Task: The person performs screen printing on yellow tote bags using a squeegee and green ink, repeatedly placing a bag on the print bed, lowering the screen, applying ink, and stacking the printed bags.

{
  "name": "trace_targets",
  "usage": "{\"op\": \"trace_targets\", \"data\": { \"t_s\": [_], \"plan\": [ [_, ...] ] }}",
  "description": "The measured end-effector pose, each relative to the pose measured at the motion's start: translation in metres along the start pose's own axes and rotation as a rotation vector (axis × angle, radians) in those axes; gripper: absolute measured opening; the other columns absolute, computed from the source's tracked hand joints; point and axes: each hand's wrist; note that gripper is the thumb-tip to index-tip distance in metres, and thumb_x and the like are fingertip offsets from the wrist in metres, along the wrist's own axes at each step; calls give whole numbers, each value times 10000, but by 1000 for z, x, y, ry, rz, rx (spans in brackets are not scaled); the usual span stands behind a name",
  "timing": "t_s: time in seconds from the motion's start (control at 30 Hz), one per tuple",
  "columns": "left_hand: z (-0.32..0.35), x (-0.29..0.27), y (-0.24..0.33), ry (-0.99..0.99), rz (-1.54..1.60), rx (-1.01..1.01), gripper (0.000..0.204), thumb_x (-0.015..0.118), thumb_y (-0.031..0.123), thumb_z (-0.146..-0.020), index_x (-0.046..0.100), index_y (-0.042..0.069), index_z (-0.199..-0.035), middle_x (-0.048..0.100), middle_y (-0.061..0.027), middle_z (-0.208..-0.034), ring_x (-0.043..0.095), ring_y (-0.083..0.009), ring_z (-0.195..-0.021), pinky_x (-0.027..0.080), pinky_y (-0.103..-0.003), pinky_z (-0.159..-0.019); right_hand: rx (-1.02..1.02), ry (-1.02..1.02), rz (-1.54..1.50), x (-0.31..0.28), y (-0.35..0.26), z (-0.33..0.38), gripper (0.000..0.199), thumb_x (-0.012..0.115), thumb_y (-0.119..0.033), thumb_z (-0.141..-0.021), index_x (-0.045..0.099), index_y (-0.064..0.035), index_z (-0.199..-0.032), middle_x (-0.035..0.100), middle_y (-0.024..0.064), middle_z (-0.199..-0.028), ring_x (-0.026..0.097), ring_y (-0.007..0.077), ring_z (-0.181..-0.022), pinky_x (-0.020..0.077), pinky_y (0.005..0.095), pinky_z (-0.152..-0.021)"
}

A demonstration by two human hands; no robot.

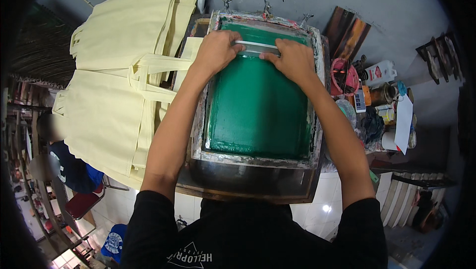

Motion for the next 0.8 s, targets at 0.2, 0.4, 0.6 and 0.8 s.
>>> {"op": "trace_targets", "data": {
  "t_s": [0.2, 0.4, 0.6, 0.8],
  "plan": [
    [37, -6, 15, -83, 40, -42, 226, 757, 205, -856, 768, 32, -1001, 725, -215, -897, 695, -398, -846, 536, -473, -804, 43, -117, 28, -23, -25, 34, 564, 696, -620, -842, 693, -60, -902, 710, 119, -840, 717, 326, -795, 551, 456, -660],
    [100, -8, 29, -51, 46, 12, 197, 769, 196, -866, 762, 30, -973, 722, -180, -903, 686, -363, -834, 525, -428, -763, 1, -87, -38, -32, -51, 91, 502, 718, -564, -836, 643, -69, -856, 674, 104, -799, 698, 306, -760, 541, 445, -633],
    [172, -22, 59, -158, 58, -47, 174, 767, 157, -868, 760, 15, -968, 727, -157, -925, 677, -352, -849, 528, -427, -769, -5, -55, -58, -47, -89, 158, 553, 672, -629, -849, 598, -82, -809, 599, 76, -738, 645, 286, -692, 490, 417, -571],
    [226, -20, 67, -96, 101, 24, 279, 819, 176, -811, 742, 28, -1035, 732, -124, -993, 666, -337, -917, 533, -433, -816, -19, -52, -46, -59, -116, 199, 339, 732, -400, -844, 592, -91, -819, 581, 42, -776, 618, 247, -726, 508, 394, -642]
  ]
}}
Point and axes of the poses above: each hand's wrist, its own z-axis away from the middle knuckle, its own x-axis out of the palm, y = z × x
